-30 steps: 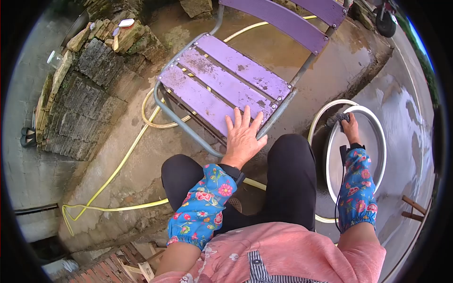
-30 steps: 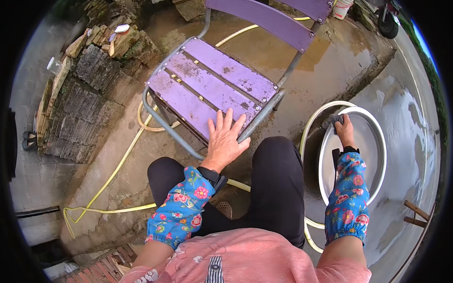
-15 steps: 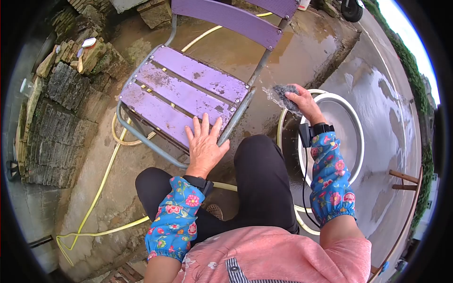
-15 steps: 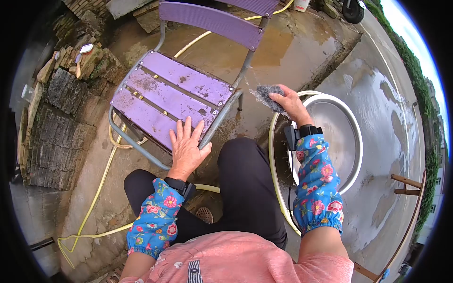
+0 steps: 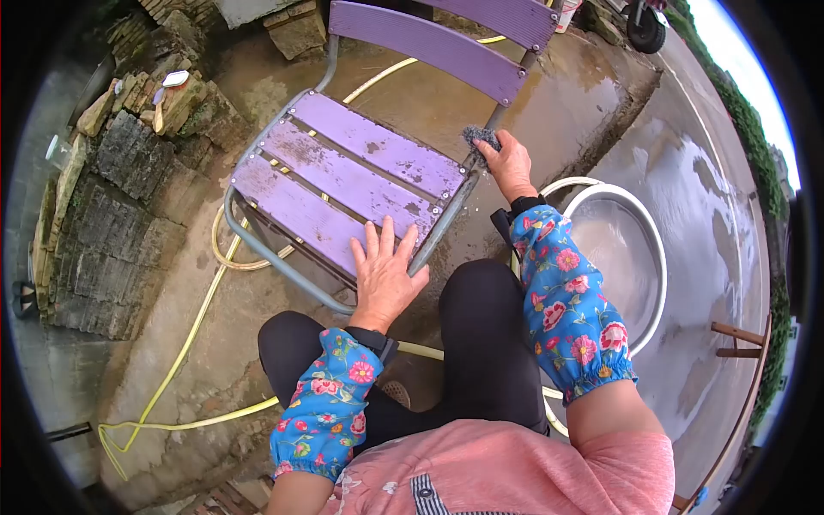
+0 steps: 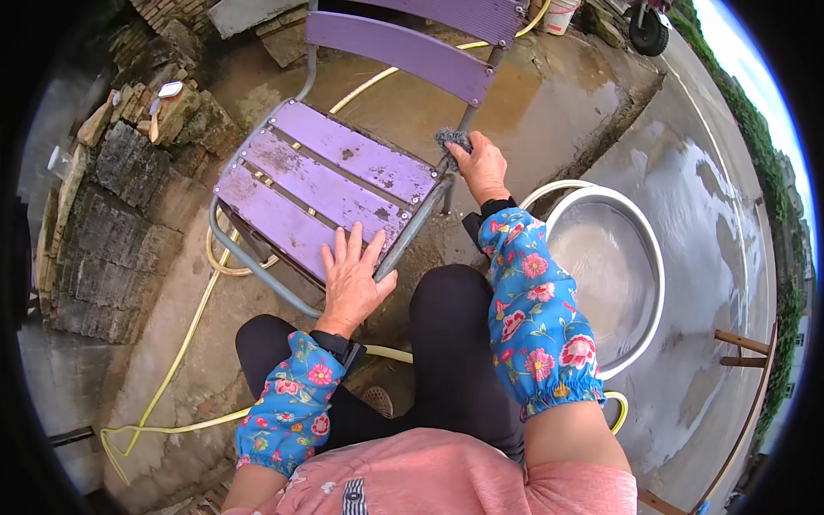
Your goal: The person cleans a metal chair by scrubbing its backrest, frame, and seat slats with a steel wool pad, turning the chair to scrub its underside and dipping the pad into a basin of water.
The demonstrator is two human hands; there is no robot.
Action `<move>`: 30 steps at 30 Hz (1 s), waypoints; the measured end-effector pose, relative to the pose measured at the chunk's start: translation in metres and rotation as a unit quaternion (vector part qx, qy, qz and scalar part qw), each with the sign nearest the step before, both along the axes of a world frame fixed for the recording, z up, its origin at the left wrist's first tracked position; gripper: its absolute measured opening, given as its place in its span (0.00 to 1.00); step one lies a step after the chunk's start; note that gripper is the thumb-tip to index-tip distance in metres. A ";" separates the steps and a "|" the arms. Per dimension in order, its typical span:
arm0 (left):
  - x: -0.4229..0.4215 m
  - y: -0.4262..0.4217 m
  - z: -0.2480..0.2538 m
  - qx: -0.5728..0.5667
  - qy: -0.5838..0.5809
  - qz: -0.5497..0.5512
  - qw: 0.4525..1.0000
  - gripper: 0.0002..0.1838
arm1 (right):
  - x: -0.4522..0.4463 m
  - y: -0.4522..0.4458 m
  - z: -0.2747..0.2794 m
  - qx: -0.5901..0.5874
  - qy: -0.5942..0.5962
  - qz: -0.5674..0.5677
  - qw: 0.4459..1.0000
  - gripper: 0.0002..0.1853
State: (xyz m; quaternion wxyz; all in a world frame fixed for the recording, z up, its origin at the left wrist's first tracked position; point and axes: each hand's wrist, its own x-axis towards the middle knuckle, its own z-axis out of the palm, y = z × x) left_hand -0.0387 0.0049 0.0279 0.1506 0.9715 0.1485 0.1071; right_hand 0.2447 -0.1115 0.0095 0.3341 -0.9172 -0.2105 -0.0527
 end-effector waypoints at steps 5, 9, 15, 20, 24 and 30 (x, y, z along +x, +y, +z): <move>0.003 0.000 -0.001 -0.003 0.009 0.004 1.000 0.37 | 0.013 0.005 0.009 0.077 0.052 -0.049 0.995 0.23; 0.002 0.000 0.000 0.000 0.009 0.000 1.000 0.37 | 0.011 0.000 -0.007 0.110 0.297 0.073 0.946 0.30; 0.004 -0.001 0.001 0.006 0.003 0.001 1.000 0.37 | 0.011 0.000 -0.010 0.111 0.287 0.042 0.951 0.31; 0.002 0.000 0.001 0.006 0.001 -0.011 1.000 0.36 | 0.025 0.000 0.030 0.034 0.010 -0.012 0.999 0.27; 0.002 -0.001 0.000 0.007 0.005 -0.006 1.000 0.37 | 0.031 -0.012 0.041 0.051 -0.115 -0.004 0.992 0.23; 0.003 0.000 0.000 0.007 0.023 -0.007 1.000 0.38 | 0.002 -0.020 -0.049 0.051 -0.045 -0.003 0.998 0.16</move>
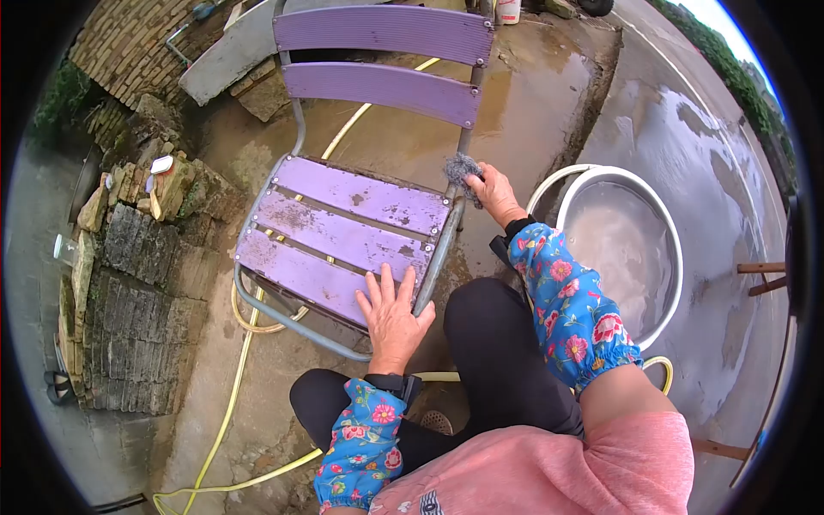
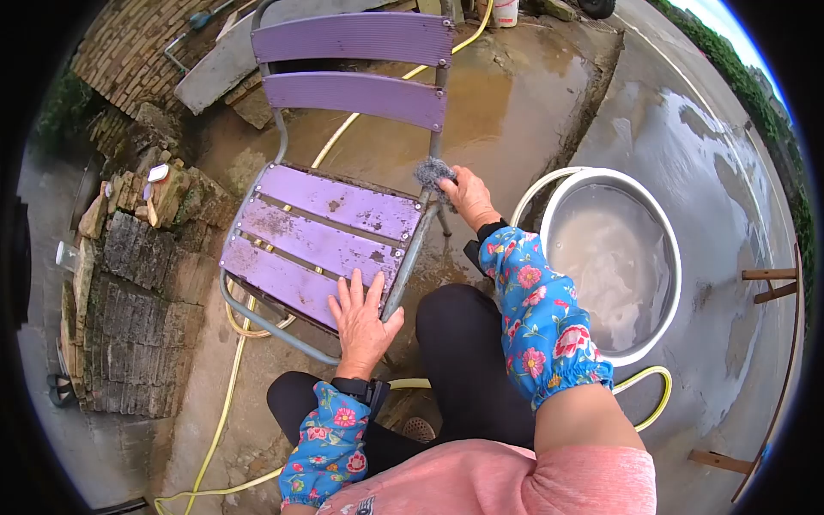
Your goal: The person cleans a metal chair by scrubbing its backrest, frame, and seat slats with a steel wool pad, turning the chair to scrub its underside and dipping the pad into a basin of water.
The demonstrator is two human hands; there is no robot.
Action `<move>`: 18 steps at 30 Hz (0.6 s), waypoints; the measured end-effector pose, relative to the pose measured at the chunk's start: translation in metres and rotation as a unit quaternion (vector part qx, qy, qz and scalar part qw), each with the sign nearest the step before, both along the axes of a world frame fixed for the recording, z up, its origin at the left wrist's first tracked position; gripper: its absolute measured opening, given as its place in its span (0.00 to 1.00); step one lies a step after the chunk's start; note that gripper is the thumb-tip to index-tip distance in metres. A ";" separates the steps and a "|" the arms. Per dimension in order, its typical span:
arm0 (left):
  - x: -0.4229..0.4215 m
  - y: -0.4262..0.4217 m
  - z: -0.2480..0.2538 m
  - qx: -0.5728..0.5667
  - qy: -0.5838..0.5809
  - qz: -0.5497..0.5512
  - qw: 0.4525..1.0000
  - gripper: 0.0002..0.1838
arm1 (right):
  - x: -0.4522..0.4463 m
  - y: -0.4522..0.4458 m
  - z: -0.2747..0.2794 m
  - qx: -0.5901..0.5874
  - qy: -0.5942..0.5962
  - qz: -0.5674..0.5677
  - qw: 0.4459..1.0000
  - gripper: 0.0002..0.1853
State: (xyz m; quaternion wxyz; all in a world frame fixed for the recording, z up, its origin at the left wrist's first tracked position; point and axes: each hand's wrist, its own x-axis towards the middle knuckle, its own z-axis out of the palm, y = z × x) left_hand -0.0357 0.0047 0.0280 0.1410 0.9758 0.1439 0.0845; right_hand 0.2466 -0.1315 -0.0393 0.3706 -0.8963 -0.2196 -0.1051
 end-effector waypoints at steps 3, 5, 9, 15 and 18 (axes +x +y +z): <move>0.000 0.000 -0.002 0.012 0.014 -0.002 1.000 0.39 | -0.008 -0.037 -0.028 0.008 0.158 0.057 0.986 0.15; 0.001 0.000 -0.003 0.016 0.024 0.000 1.000 0.39 | -0.010 -0.046 -0.030 0.097 0.141 0.090 0.981 0.13; 0.002 0.004 -0.008 0.024 0.020 -0.012 0.999 0.39 | 0.001 -0.036 0.037 0.397 0.216 -0.015 0.892 0.12; 0.003 0.004 -0.008 0.025 0.032 -0.011 0.999 0.38 | 0.028 0.015 0.064 0.366 0.028 0.052 0.929 0.14; 0.001 0.004 -0.005 0.026 0.030 -0.012 0.999 0.38 | 0.009 0.014 0.022 0.298 0.133 0.041 0.944 0.13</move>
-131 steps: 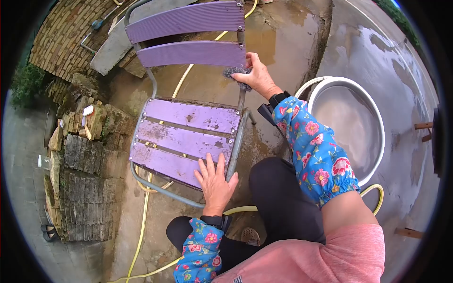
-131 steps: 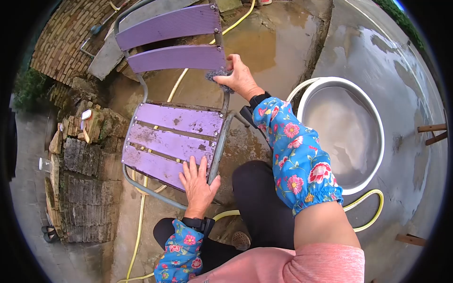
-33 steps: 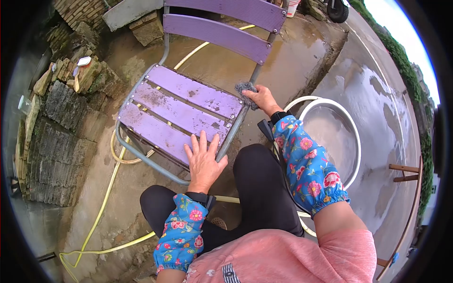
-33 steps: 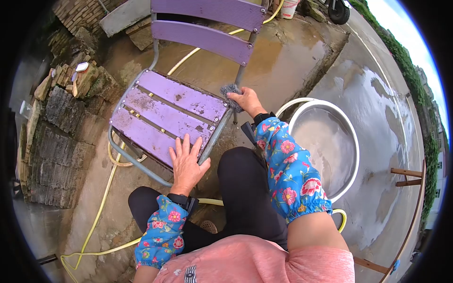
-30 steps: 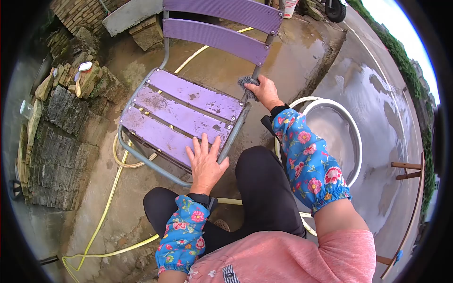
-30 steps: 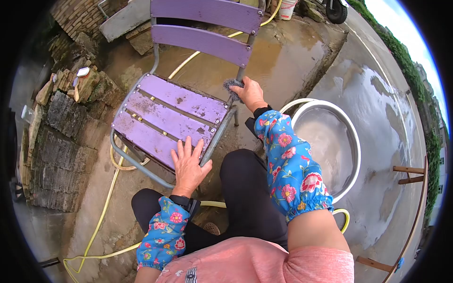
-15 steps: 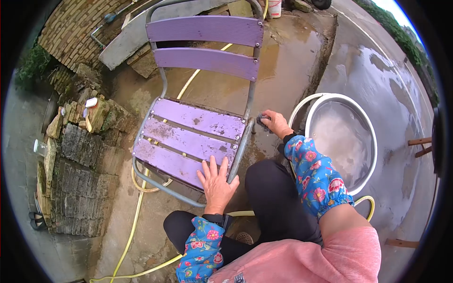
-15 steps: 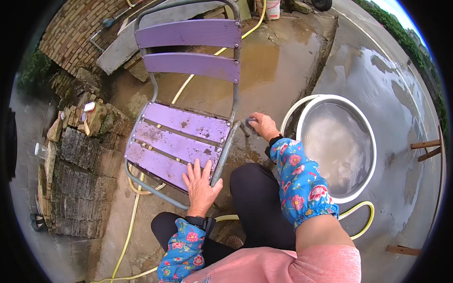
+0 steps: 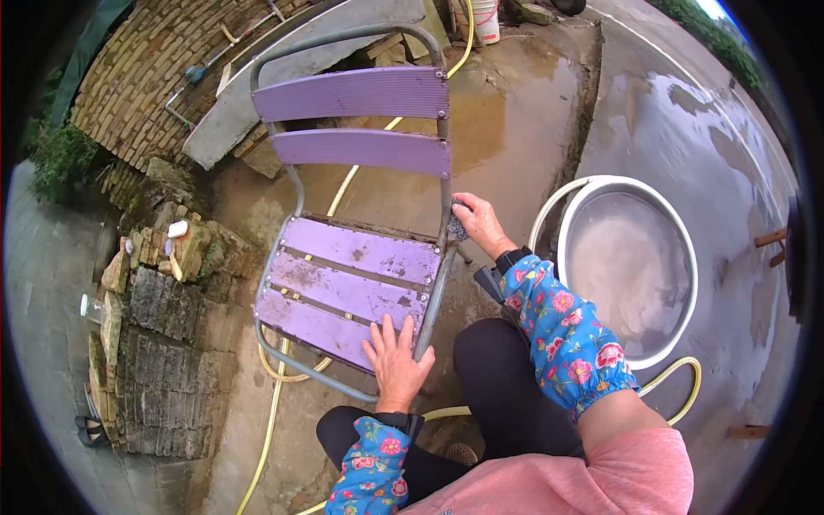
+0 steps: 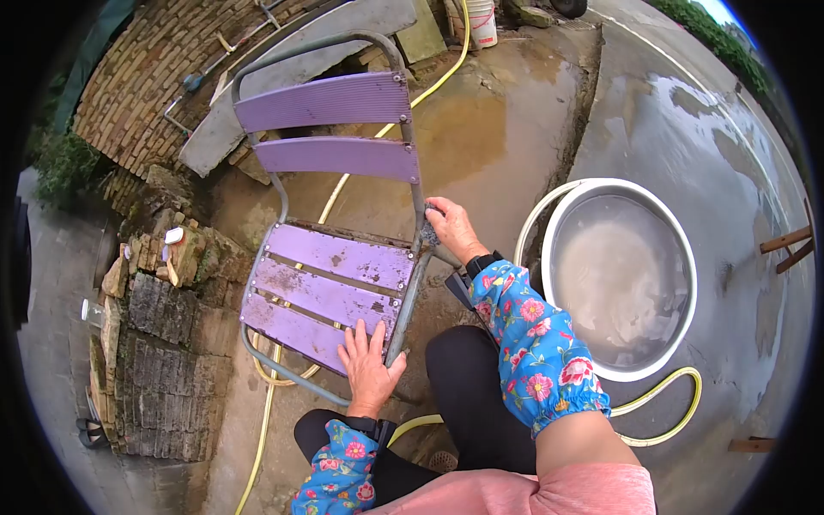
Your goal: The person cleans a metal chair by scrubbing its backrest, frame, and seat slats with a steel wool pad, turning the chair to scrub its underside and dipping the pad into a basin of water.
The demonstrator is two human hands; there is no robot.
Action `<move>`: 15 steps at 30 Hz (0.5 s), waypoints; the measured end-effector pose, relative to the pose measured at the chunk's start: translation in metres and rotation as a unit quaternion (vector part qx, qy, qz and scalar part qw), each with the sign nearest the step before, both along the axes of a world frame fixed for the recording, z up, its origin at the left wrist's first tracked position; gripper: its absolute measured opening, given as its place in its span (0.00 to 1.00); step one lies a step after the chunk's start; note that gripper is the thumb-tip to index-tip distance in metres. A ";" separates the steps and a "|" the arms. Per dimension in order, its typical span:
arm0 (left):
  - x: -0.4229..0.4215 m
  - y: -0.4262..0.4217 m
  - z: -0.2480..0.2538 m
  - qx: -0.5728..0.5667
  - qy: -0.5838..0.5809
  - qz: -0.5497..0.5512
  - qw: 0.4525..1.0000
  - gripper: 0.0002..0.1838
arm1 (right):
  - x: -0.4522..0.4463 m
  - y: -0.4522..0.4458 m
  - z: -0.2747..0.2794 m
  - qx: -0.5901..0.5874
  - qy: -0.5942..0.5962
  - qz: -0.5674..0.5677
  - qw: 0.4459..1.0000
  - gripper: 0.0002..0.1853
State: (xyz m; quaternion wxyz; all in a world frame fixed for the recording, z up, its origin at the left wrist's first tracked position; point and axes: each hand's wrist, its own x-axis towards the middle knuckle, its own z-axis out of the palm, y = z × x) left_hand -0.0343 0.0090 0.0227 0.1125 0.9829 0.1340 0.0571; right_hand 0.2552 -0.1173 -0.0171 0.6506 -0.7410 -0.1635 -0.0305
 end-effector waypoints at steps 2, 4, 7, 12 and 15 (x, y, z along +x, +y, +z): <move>0.000 0.001 -0.002 0.009 -0.005 -0.007 1.000 0.38 | 0.009 -0.004 0.008 0.039 0.020 0.004 0.999 0.13; 0.002 0.002 -0.003 0.007 -0.013 -0.006 1.000 0.38 | 0.022 -0.009 0.048 0.131 0.034 -0.006 0.991 0.12; 0.000 0.001 -0.002 0.004 -0.015 -0.006 1.000 0.39 | 0.039 -0.008 0.113 0.214 -0.038 -0.009 0.976 0.11; -0.001 0.001 -0.003 0.004 -0.025 -0.001 1.000 0.39 | 0.023 -0.013 0.057 0.050 -0.029 0.011 0.998 0.10; 0.000 0.002 -0.004 0.002 -0.029 -0.001 1.000 0.39 | 0.017 -0.025 0.070 0.048 -0.061 0.011 0.997 0.10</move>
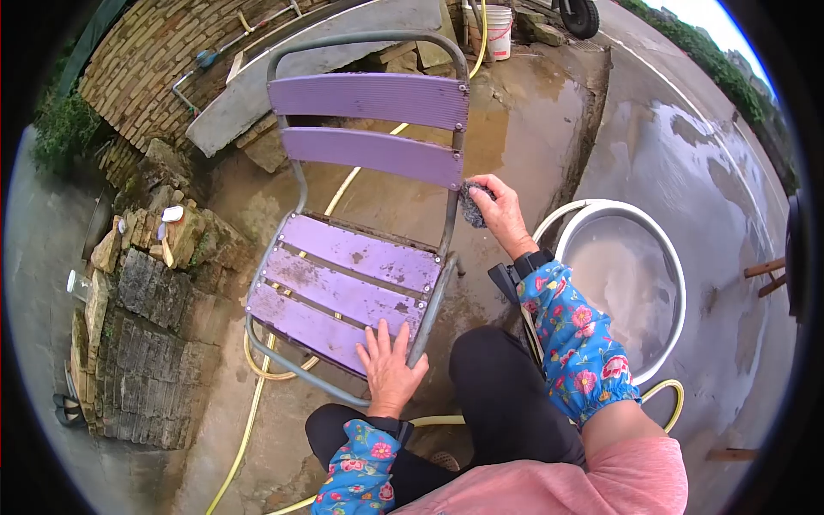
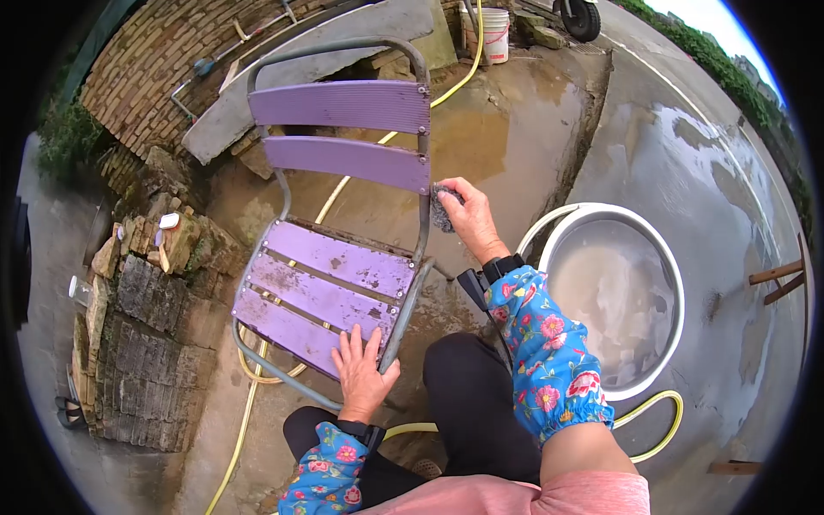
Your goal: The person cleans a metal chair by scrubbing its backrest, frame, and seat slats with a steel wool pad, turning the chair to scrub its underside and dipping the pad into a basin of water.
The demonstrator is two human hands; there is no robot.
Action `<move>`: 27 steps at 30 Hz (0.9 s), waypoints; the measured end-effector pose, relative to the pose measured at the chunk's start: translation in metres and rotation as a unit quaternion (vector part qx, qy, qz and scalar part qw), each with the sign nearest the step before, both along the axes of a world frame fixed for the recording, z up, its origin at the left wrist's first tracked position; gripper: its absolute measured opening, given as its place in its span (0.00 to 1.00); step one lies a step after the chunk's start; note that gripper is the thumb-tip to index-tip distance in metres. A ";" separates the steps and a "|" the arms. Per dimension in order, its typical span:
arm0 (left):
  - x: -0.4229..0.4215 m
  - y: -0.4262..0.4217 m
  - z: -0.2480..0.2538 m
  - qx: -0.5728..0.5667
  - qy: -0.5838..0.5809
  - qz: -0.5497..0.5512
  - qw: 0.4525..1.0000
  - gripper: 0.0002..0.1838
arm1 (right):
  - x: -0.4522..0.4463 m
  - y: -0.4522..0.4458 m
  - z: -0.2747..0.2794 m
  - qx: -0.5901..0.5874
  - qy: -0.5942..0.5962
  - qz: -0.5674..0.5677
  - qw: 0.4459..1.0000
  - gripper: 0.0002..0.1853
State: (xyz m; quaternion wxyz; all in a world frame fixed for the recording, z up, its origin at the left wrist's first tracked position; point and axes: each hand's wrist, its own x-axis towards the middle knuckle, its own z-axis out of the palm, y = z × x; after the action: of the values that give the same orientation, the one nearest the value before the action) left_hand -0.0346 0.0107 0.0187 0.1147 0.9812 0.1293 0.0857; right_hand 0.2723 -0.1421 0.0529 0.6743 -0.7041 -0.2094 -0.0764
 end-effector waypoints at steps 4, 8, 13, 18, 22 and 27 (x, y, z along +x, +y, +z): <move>-0.001 0.000 -0.001 -0.006 -0.004 0.003 1.000 0.39 | -0.001 0.002 0.073 0.070 -0.137 -0.032 0.988 0.10; -0.002 0.002 0.002 -0.007 -0.002 0.000 1.000 0.39 | 0.017 0.025 0.072 0.031 -0.093 -0.065 0.993 0.12; -0.004 0.003 0.000 -0.024 -0.019 0.000 1.000 0.38 | 0.032 0.015 0.069 -0.009 -0.027 -0.094 0.995 0.22; -0.007 0.003 0.001 -0.030 -0.021 0.007 0.999 0.37 | 0.040 0.008 0.088 -0.130 0.038 -0.011 0.991 0.24; -0.008 0.003 0.003 -0.034 -0.026 0.009 0.999 0.37 | 0.008 0.027 0.082 -0.168 -0.132 -0.168 0.962 0.24; -0.009 0.004 0.004 -0.037 -0.034 0.011 0.999 0.37 | -0.003 0.037 0.060 -0.123 -0.176 -0.210 0.954 0.22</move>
State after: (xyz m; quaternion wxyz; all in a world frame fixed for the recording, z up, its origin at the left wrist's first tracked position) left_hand -0.0434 0.0149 0.0225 0.1543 0.9714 0.1388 0.1151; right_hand 0.2690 -0.1047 0.1127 0.5033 -0.7851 -0.1798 -0.3129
